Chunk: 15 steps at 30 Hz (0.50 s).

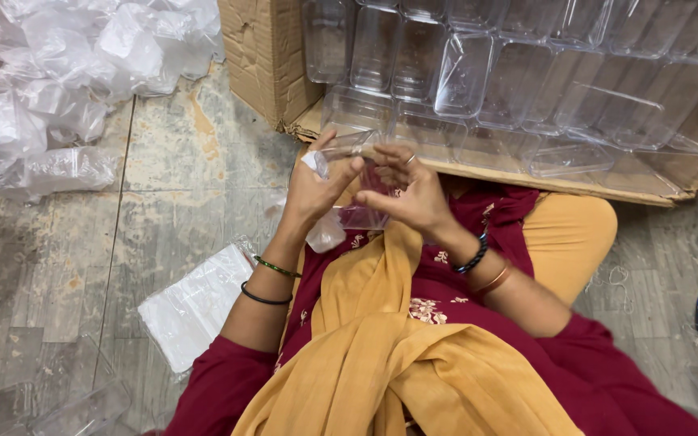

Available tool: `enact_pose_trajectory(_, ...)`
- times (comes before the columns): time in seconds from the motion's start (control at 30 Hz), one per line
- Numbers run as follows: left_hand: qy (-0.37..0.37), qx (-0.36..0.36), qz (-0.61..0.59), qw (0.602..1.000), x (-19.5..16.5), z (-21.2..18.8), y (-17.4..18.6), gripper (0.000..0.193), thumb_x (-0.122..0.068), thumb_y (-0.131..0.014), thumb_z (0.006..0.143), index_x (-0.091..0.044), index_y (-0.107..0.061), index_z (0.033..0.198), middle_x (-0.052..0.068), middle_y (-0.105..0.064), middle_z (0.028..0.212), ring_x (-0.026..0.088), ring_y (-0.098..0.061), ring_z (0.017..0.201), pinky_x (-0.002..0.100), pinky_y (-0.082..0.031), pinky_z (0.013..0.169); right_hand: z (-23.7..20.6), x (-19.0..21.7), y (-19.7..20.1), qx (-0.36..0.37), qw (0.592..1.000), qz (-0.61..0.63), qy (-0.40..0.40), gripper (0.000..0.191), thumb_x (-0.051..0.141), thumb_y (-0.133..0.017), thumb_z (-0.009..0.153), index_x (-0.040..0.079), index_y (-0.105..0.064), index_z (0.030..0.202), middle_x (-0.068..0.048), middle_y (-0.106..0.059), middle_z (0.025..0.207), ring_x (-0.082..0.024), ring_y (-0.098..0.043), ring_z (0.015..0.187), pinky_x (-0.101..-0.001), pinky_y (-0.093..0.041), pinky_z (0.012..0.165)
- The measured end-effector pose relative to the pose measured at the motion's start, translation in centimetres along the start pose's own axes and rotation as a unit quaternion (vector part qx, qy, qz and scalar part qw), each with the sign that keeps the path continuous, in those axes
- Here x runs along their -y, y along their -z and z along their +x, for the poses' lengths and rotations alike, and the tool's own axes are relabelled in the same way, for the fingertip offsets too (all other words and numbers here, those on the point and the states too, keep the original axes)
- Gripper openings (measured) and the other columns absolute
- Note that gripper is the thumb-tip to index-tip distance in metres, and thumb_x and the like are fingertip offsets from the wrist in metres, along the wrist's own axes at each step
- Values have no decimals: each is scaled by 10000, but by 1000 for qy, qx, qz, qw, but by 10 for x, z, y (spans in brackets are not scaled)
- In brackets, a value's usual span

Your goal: The person sits on the floor and wraps clear plastic containers in thin plastic bags one at a time, then places each wrapped container into a large cardboard box in front of them. They occasionally reach into the box to reposition containers and continue bagging more from the pile beside them.

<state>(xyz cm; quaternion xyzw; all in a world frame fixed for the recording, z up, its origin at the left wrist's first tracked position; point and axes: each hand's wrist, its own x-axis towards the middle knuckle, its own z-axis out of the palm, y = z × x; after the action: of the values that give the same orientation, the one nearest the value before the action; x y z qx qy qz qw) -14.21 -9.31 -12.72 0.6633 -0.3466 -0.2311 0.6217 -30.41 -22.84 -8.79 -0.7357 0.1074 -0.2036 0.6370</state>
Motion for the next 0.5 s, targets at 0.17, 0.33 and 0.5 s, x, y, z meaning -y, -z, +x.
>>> enact_pose_trajectory(0.17, 22, -40, -89, 995, -6, -7, 0, 989, -346, -927, 768, 55, -417, 1515, 189, -665, 1348, 224, -638, 1244, 349, -513, 1060, -2, -19, -12, 1, 993, -55, 104, 708, 88, -880, 843, 11, -534, 1456, -139, -641, 1398, -206, -644, 1262, -335, -538, 1102)
enact_pose_trajectory(0.33, -19, -69, -49, 996, -33, -26, 1, 1043, -297, -971, 686, 38, -413, 1500, 169, -663, 1349, 227, -648, 1260, 338, -534, 1073, -12, -33, -13, 4, 978, -96, 183, 782, 81, -910, 826, 74, -510, 1498, -163, -566, 1497, -242, -585, 1371, -355, -495, 1165)
enact_pose_trajectory(0.5, -81, -101, 55, 990, -61, -46, 0, 1019, -217, -964, 642, 26, -461, 1495, 183, -662, 1326, 244, -663, 1239, 354, -556, 1054, -23, -35, -23, 22, 968, -17, 250, 814, 59, -900, 862, 143, -470, 1548, -152, -449, 1631, -267, -454, 1544, -386, -419, 1282)
